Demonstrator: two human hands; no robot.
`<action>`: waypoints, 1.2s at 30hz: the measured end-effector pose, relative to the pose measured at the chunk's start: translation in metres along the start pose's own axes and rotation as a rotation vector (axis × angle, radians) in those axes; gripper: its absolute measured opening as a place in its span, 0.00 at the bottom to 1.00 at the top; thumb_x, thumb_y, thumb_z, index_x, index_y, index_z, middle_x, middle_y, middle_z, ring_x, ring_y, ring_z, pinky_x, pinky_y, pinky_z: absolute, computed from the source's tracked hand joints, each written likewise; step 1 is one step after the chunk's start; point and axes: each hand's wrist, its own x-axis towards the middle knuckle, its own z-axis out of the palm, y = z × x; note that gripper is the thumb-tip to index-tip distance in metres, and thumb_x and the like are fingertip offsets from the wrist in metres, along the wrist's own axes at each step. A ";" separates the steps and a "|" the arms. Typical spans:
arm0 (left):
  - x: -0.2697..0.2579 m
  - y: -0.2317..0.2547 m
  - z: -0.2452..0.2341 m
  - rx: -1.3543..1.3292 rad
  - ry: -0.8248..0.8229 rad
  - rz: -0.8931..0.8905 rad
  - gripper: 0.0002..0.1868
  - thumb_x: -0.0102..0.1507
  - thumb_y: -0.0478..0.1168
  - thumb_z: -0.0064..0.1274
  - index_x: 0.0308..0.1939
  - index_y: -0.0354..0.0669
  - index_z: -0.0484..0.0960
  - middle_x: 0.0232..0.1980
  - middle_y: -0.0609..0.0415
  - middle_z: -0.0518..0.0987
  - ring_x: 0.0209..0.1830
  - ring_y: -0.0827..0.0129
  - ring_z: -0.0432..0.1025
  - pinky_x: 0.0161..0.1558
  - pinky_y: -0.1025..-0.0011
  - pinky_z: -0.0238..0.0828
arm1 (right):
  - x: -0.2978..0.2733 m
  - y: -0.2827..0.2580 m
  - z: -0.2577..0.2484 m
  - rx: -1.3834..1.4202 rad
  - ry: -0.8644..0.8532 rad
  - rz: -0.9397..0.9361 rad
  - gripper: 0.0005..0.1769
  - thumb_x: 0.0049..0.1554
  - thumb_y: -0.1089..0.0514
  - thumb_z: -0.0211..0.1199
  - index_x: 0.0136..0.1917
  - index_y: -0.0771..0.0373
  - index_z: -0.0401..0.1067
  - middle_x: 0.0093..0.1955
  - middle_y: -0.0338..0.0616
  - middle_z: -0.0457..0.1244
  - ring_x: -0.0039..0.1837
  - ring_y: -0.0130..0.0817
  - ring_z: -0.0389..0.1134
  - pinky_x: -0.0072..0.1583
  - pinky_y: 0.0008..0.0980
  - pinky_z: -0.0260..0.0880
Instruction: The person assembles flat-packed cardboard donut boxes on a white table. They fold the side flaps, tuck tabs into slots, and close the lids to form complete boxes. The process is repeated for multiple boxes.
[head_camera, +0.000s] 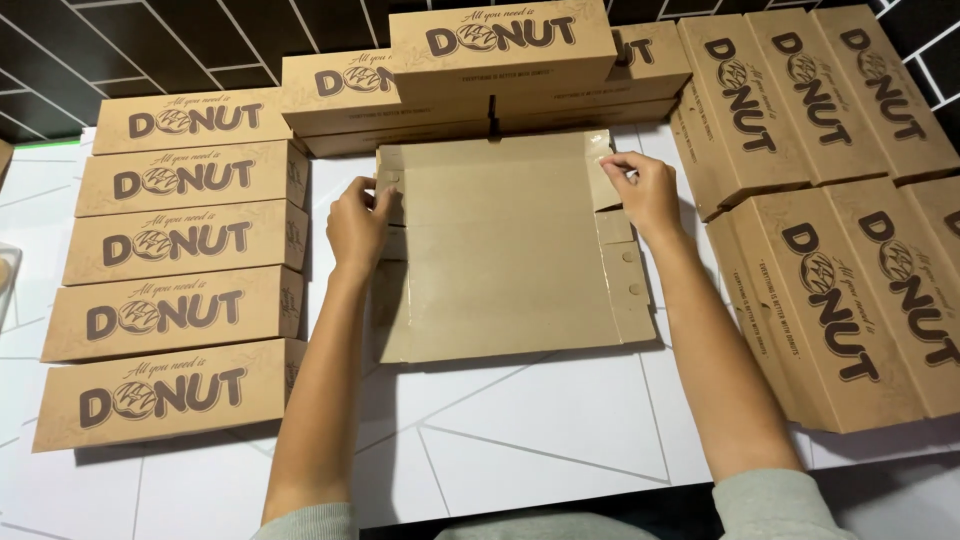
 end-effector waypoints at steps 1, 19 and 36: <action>0.005 -0.002 0.002 -0.076 0.034 0.044 0.15 0.70 0.46 0.56 0.53 0.40 0.83 0.40 0.42 0.85 0.38 0.51 0.81 0.41 0.54 0.76 | 0.004 0.002 0.002 0.044 0.025 -0.002 0.07 0.63 0.57 0.67 0.54 0.49 0.80 0.46 0.40 0.71 0.38 0.28 0.68 0.41 0.27 0.68; -0.151 -0.035 -0.046 0.039 0.078 0.221 0.14 0.74 0.48 0.45 0.52 0.41 0.73 0.33 0.53 0.71 0.35 0.59 0.73 0.38 0.64 0.70 | -0.180 -0.005 -0.077 -0.277 0.010 -0.093 0.23 0.61 0.44 0.69 0.33 0.54 0.63 0.24 0.38 0.60 0.31 0.38 0.66 0.38 0.32 0.66; -0.160 -0.050 -0.007 -0.022 0.138 0.639 0.20 0.55 0.32 0.64 0.47 0.46 0.74 0.25 0.58 0.80 0.21 0.65 0.76 0.26 0.71 0.74 | -0.180 -0.038 -0.062 0.088 -0.016 -0.269 0.07 0.54 0.65 0.71 0.42 0.59 0.73 0.30 0.39 0.69 0.32 0.33 0.69 0.38 0.27 0.71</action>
